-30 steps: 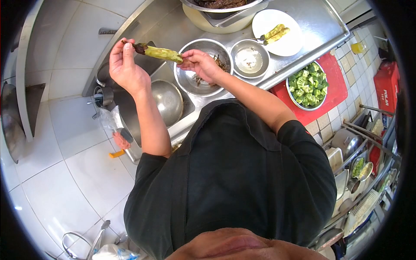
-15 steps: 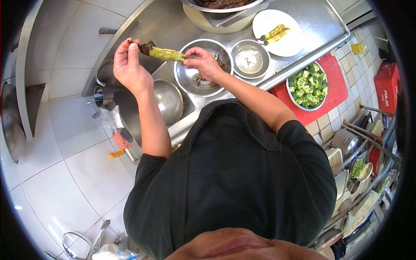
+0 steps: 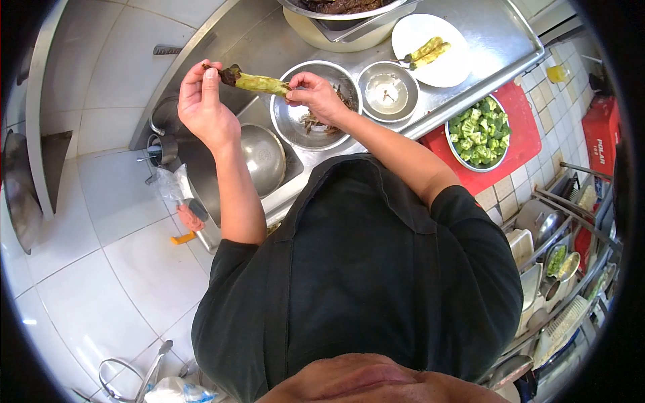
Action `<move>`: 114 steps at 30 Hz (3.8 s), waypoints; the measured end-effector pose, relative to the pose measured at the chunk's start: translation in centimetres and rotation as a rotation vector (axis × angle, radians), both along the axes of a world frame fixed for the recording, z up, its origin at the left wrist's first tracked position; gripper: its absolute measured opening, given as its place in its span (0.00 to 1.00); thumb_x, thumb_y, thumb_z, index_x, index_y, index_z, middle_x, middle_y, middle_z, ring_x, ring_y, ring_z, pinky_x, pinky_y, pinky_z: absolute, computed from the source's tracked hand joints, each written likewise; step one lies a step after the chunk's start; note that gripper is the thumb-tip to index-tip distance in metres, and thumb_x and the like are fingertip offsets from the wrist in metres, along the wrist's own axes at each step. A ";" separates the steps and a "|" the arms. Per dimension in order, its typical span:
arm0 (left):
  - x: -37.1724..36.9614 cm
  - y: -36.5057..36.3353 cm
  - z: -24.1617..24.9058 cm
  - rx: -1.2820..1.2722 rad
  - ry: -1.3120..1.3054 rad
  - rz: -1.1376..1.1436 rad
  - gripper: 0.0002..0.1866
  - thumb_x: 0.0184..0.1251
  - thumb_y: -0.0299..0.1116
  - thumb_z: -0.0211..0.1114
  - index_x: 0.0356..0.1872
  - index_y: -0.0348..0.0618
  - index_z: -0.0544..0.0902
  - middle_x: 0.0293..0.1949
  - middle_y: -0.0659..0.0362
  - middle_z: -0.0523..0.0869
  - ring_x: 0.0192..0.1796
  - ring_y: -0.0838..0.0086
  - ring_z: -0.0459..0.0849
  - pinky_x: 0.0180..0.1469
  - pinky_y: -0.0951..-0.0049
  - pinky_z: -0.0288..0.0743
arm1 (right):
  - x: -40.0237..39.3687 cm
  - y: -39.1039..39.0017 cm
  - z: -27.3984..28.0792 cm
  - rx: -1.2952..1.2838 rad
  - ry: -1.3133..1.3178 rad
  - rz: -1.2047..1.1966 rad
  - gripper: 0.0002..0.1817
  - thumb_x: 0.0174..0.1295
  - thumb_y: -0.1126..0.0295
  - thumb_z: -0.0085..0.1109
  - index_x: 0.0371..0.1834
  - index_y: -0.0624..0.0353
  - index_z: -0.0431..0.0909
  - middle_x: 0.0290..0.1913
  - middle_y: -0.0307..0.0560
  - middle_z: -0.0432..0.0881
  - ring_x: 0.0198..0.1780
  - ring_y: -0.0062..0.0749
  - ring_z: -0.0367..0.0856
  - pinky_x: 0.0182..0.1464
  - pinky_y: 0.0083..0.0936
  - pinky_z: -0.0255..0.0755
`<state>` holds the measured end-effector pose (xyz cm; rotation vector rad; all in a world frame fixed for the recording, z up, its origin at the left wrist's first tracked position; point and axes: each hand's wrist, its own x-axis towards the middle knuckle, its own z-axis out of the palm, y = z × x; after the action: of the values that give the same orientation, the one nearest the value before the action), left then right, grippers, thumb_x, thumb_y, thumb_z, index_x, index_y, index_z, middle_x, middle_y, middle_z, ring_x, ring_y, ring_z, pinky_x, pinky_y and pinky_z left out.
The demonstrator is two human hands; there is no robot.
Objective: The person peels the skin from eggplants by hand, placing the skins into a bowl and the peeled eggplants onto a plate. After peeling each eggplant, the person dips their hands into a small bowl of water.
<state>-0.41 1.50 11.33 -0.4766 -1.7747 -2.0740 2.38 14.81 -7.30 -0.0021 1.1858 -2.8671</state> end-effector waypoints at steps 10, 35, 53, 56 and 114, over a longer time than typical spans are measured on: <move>0.8 0.5 0.1 0.002 0.012 -0.067 0.08 0.68 0.18 0.63 0.47 0.33 0.82 0.43 0.53 0.87 0.46 0.74 0.84 0.48 0.77 0.75 | -0.3 -0.2 -1.0 0.041 0.037 0.020 0.03 0.62 0.78 0.63 0.35 0.61 0.78 0.36 0.43 0.83 0.38 0.26 0.83 0.45 0.24 0.78; -1.2 -1.9 -1.4 -0.147 -0.038 -0.008 0.07 0.69 0.19 0.64 0.45 0.31 0.82 0.43 0.54 0.87 0.46 0.75 0.85 0.53 0.77 0.78 | 2.9 3.2 -2.1 1.917 0.192 0.046 0.10 0.52 0.71 0.59 0.35 0.56 0.88 0.41 0.54 0.87 0.46 0.46 0.85 0.54 0.37 0.77; -0.7 -2.3 -1.1 -0.124 -0.138 -0.057 0.08 0.67 0.22 0.68 0.45 0.32 0.83 0.41 0.56 0.88 0.44 0.76 0.85 0.50 0.78 0.76 | 6.5 13.5 -6.2 2.190 -0.268 -0.265 0.13 0.56 0.68 0.60 0.44 0.49 0.87 0.50 0.47 0.84 0.58 0.42 0.77 0.58 0.43 0.66; -0.5 -2.1 -0.7 -0.128 -0.144 -0.048 0.08 0.66 0.22 0.68 0.45 0.32 0.83 0.42 0.56 0.88 0.45 0.76 0.85 0.51 0.78 0.76 | 5.7 11.0 -3.5 1.959 -0.053 -0.558 0.16 0.55 0.69 0.60 0.48 0.48 0.86 0.52 0.48 0.82 0.58 0.43 0.76 0.59 0.45 0.65; -2.8 -6.9 -1.0 0.136 -0.008 -0.355 0.08 0.72 0.22 0.60 0.49 0.35 0.80 0.44 0.53 0.83 0.48 0.71 0.79 0.55 0.72 0.70 | 3.3 2.0 -2.1 2.005 0.170 0.033 0.10 0.57 0.68 0.56 0.34 0.57 0.87 0.41 0.51 0.87 0.49 0.41 0.84 0.56 0.44 0.67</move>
<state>-3.17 -5.37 10.32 -0.7916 -1.6326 -2.4159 5.64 16.81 -9.38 -0.1736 3.0967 -0.5426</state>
